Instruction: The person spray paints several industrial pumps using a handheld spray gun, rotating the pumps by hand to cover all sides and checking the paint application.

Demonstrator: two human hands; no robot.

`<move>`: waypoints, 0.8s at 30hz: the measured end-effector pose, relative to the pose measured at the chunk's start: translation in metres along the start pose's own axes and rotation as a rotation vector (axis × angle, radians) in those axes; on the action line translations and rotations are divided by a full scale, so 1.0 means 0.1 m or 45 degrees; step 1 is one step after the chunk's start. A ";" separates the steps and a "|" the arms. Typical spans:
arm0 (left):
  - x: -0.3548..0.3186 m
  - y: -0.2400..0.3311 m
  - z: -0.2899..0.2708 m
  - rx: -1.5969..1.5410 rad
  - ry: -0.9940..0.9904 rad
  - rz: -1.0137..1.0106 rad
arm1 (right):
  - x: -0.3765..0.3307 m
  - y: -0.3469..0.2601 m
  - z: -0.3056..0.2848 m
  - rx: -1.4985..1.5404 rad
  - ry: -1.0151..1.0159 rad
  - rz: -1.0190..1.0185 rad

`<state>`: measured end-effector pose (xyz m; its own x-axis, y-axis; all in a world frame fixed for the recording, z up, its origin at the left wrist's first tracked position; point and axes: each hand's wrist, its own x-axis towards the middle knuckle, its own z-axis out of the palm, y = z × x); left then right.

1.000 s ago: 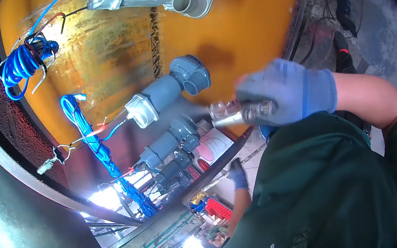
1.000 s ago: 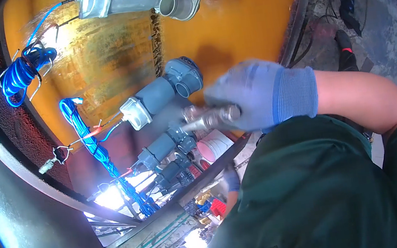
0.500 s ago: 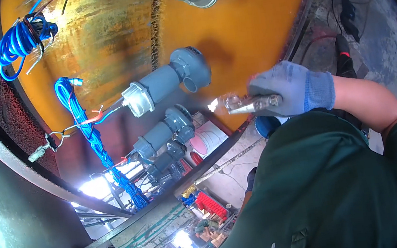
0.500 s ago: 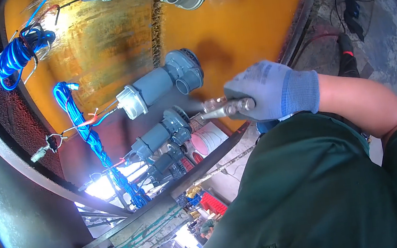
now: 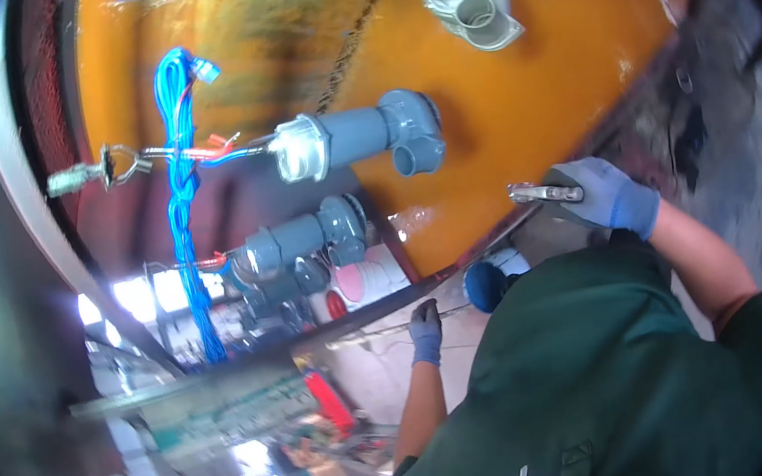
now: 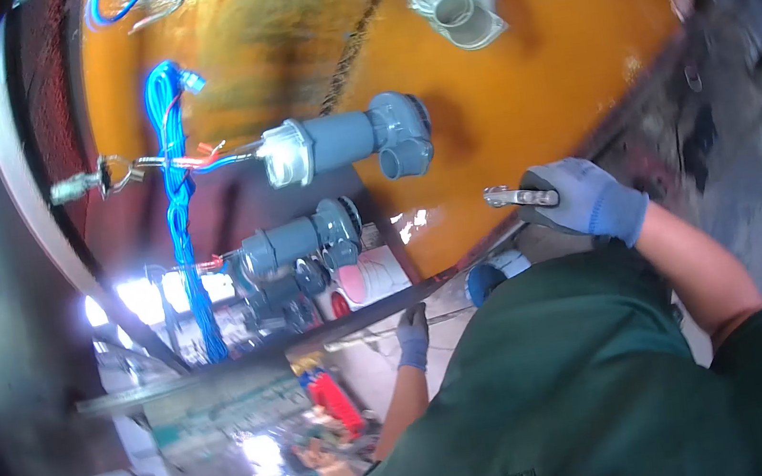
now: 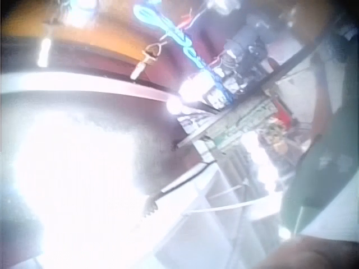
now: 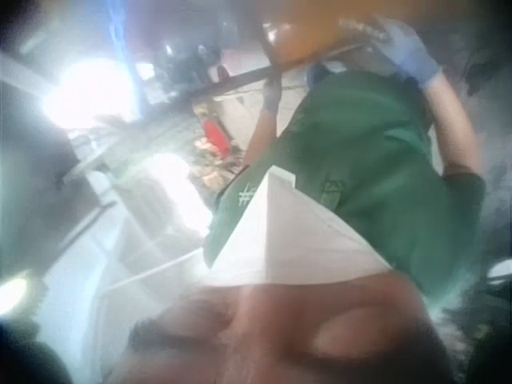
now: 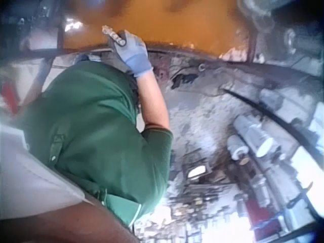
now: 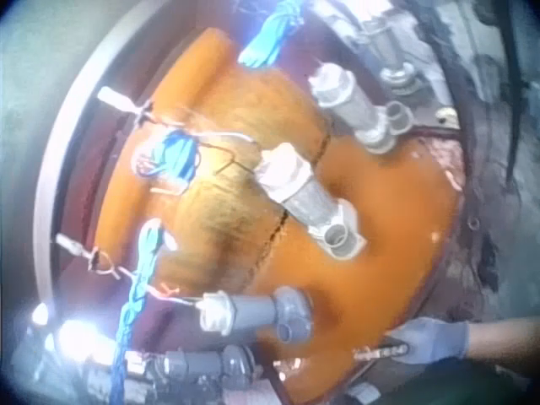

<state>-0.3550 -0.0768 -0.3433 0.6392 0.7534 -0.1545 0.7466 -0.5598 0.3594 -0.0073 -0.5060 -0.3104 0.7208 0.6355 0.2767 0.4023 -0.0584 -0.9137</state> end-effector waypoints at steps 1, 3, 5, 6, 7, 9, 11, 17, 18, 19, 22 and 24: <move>-0.03 0.17 0.02 -0.150 -0.021 -0.129 | 0.10 -0.09 -0.08 0.124 -0.102 0.189; -0.10 -0.15 0.15 -0.338 0.093 -0.113 | 0.28 -0.20 -0.14 0.235 -0.174 0.232; -0.20 -0.15 0.24 -0.331 0.194 -0.144 | 0.35 -0.20 -0.15 0.203 -0.141 0.291; -0.28 -0.16 0.18 -0.493 0.226 -0.204 | 0.37 -0.13 -0.11 0.129 -0.102 0.310; -0.29 -0.45 0.18 -0.456 0.335 -0.332 | 0.41 -0.07 -0.06 0.191 -0.115 0.246; -0.40 -1.11 0.11 -0.473 0.628 -0.321 | 0.49 -0.20 -0.03 0.212 -0.219 0.188; -0.59 -1.52 -0.10 -0.871 1.045 -0.521 | 0.51 -0.29 -0.05 0.192 -0.328 0.114; -0.74 -1.54 -1.94 -0.736 1.992 -0.177 | 0.52 0.14 -0.04 0.097 -0.421 0.298; -0.81 -1.64 -2.28 -0.682 2.065 -0.155 | 0.58 0.20 -0.07 -0.058 -0.417 0.332; -0.88 -1.82 -2.59 -0.674 2.173 -0.117 | 0.67 0.13 -0.04 -0.136 -0.424 0.331; -0.78 -1.63 -3.43 -1.011 2.013 -0.087 | 0.69 -0.49 0.02 -0.096 -0.335 0.602; -0.80 -2.18 -3.75 -0.934 2.114 0.006 | 0.70 -0.29 0.00 -0.026 -0.366 0.481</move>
<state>-0.6380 0.1146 -0.0647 -0.5294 0.5331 0.6600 0.2283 -0.6597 0.7160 0.0314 -0.4601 -0.2648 0.6342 0.7543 -0.1698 0.1553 -0.3394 -0.9277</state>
